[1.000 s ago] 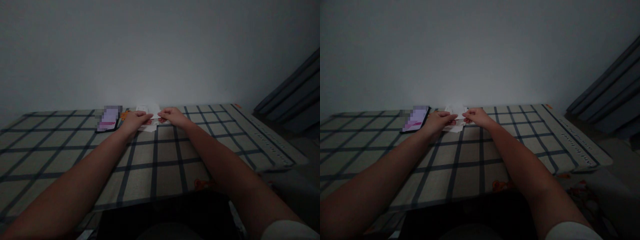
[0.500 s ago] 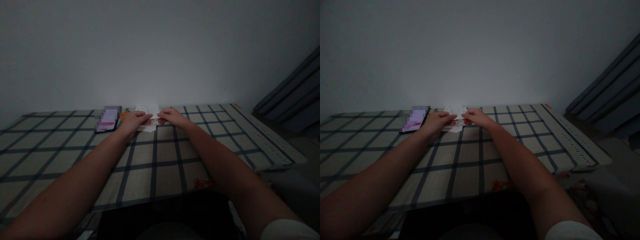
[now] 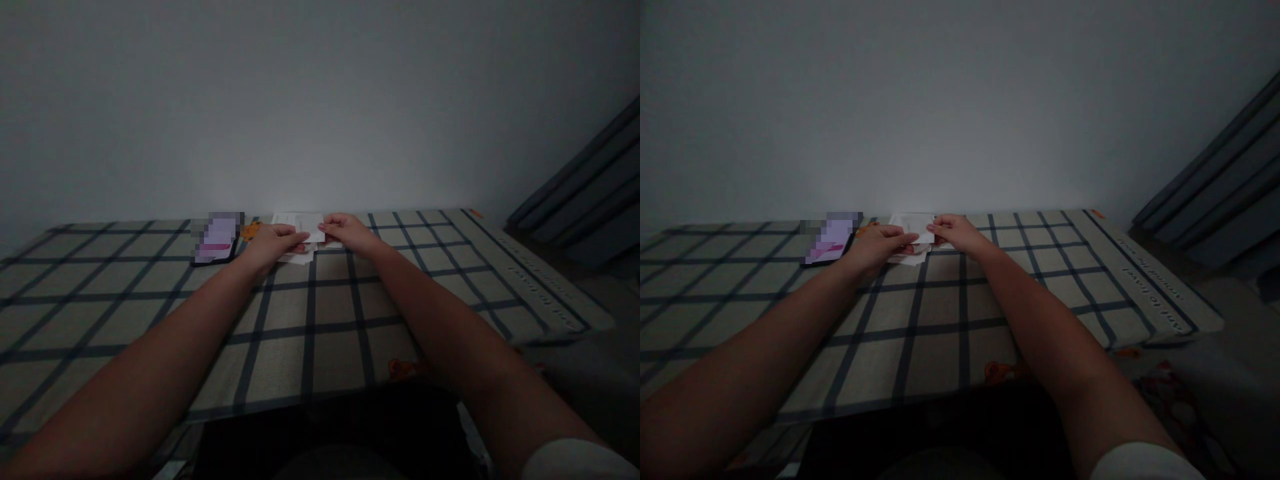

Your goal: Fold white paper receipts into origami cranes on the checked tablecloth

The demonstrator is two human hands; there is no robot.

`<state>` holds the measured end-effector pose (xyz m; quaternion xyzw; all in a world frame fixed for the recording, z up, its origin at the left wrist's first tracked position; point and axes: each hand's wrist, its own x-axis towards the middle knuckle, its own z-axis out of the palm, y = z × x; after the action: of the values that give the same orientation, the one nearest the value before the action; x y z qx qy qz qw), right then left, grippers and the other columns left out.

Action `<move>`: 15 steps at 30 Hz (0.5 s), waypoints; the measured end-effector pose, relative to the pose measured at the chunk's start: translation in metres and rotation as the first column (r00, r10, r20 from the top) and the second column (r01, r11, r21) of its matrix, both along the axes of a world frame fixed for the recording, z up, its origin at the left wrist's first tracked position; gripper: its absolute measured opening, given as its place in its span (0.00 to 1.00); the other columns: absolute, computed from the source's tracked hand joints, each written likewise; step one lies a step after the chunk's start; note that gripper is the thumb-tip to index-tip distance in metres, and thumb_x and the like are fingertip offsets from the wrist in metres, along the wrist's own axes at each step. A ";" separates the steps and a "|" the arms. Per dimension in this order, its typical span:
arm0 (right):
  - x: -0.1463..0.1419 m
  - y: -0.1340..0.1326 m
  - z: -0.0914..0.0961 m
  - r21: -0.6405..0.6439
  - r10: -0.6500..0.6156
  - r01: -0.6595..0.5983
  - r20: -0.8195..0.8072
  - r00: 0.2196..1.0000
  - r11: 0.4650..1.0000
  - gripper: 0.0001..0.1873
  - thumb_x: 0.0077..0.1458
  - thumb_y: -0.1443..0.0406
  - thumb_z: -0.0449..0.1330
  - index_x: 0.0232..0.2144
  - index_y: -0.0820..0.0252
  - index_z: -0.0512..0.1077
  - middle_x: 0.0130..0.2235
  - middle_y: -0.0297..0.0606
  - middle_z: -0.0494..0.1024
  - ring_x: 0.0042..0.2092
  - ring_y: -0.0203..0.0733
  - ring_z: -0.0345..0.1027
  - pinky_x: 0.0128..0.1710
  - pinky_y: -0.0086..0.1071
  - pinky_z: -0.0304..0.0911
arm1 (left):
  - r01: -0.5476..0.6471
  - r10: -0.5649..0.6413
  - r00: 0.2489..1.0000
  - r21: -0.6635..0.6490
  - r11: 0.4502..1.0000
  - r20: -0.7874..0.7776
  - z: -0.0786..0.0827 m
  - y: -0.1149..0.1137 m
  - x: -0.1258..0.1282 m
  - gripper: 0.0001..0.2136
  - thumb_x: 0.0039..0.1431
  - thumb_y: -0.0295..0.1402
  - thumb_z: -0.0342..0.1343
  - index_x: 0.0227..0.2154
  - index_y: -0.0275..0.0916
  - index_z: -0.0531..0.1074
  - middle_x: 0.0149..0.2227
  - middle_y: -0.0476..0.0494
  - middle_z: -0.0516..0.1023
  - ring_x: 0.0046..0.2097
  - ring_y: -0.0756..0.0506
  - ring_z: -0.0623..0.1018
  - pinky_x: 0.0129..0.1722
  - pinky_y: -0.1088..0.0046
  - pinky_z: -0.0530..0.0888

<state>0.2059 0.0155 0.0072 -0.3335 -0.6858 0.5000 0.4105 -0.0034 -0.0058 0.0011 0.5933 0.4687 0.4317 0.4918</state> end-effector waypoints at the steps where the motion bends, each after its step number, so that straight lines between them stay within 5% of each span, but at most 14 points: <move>1: 0.000 0.000 0.000 0.002 -0.011 0.011 0.011 1.000 1.000 0.13 0.54 0.58 0.63 0.25 0.61 0.67 0.25 0.31 0.69 0.28 0.32 0.64 0.32 0.28 0.63 | 0.004 -0.004 1.000 0.003 1.000 -0.005 0.000 0.000 0.000 0.15 0.44 0.42 0.70 0.27 0.34 0.77 0.27 0.43 0.79 0.27 0.49 0.78 0.28 0.75 0.71; 10: -0.001 0.001 -0.001 -0.052 -0.034 0.028 -0.114 0.993 0.998 0.13 0.48 0.63 0.67 0.26 0.59 0.64 0.26 0.29 0.71 0.29 0.32 0.66 0.33 0.28 0.65 | -0.009 0.010 1.000 0.023 1.000 -0.029 0.004 -0.004 0.002 0.13 0.44 0.40 0.69 0.25 0.36 0.77 0.25 0.44 0.78 0.26 0.50 0.76 0.27 0.75 0.71; 15: -0.001 0.004 -0.004 -0.094 -0.065 0.051 -0.154 0.986 0.994 0.14 0.50 0.57 0.66 0.28 0.60 0.68 0.29 0.33 0.74 0.32 0.33 0.69 0.37 0.30 0.67 | -0.015 0.015 0.999 0.010 1.000 -0.048 0.002 0.000 -0.001 0.14 0.44 0.42 0.69 0.25 0.36 0.77 0.25 0.44 0.78 0.25 0.49 0.76 0.25 0.75 0.69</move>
<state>0.2045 0.0195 0.0036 -0.3308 -0.6181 0.5430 0.4622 -0.0041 -0.0058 0.0033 0.6023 0.4827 0.4234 0.4744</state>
